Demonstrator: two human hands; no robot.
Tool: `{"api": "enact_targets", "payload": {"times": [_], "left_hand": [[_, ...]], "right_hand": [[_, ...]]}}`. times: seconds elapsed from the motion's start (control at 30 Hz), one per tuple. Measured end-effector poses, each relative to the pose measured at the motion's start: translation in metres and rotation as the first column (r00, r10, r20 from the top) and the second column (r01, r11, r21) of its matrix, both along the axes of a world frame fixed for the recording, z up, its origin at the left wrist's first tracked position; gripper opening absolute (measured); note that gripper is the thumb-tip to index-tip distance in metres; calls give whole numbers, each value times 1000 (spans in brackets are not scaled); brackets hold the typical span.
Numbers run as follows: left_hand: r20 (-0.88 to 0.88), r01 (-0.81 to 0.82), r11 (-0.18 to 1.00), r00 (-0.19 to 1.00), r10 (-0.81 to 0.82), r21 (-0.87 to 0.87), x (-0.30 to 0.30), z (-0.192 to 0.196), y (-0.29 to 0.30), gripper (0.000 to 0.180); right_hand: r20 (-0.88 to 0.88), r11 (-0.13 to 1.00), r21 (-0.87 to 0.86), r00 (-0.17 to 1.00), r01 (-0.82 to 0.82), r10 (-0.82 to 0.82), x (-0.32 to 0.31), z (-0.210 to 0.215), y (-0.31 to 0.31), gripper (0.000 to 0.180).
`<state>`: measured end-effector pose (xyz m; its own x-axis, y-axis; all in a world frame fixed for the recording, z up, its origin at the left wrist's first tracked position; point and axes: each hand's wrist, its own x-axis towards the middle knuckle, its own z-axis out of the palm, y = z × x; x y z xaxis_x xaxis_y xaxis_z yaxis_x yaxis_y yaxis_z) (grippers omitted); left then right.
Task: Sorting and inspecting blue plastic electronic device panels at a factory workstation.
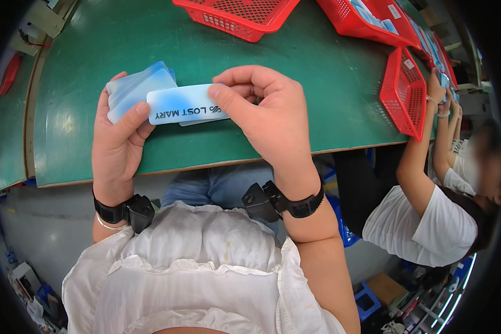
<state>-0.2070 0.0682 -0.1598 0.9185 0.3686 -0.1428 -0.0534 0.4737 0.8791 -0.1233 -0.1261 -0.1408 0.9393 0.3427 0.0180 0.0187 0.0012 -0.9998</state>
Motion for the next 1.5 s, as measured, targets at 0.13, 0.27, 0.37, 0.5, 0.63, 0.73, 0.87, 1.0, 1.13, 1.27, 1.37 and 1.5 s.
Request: {"api": "enact_targets", "payload": {"times": [0.13, 0.27, 0.37, 0.5, 0.63, 0.73, 0.87, 1.0, 1.13, 1.27, 1.37, 1.5], "left_hand": [[-7, -20, 1000, 1000, 20, 13, 2, 0, -1, 66], [-19, -25, 1000, 999, 26, 15, 2, 1, 0, 67], [4, -20, 1000, 1000, 20, 11, 3, 1, -1, 67], [9, -46, 999, 999, 46, -1, 4, 1, -3, 67], [13, -58, 998, 998, 58, 39, 1, 1, -4, 61], [-5, -48, 999, 999, 48, -4, 1, 1, 0, 65], [18, -41, 999, 999, 41, 2, 2, 1, -1, 65], [8, -59, 998, 998, 58, 35, 2, 0, -2, 63], [24, -26, 999, 999, 24, 45, 1, -2, 0, 61], [-23, -31, 997, 999, 32, 72, 4, 4, -1, 67], [-79, -31, 996, 996, 38, 88, 8, 8, 0, 68], [-66, -89, 993, 993, 94, 72, 10, 9, -2, 69]], "right_hand": [[-35, 999, 31, 999, -11, 12, 2, -2, -1, 18], [-37, 999, 37, 999, -12, 13, 3, -3, -1, 18], [-16, 998, 54, 1000, -16, 17, 4, -2, -3, 18], [-40, 999, 37, 999, -10, 11, 3, 1, -8, 19], [-40, 1000, 29, 999, -10, 11, 2, 1, -10, 19], [-41, 1000, 28, 999, 0, 1, 1, 2, -9, 18], [-40, 1000, -11, 999, 11, -11, 2, 5, -9, 18], [-61, 1000, -1, 998, -2, 2, 2, 5, -8, 18], [-73, 1000, -16, 997, -14, 12, -2, 6, -4, 16], [-40, 993, -102, 998, -54, 50, -4, 6, 2, 19], [-10, 992, -111, 998, -67, 66, -2, -3, 4, 22], [23, 928, -323, 979, -185, 203, -9, 9, 4, 29]]}}
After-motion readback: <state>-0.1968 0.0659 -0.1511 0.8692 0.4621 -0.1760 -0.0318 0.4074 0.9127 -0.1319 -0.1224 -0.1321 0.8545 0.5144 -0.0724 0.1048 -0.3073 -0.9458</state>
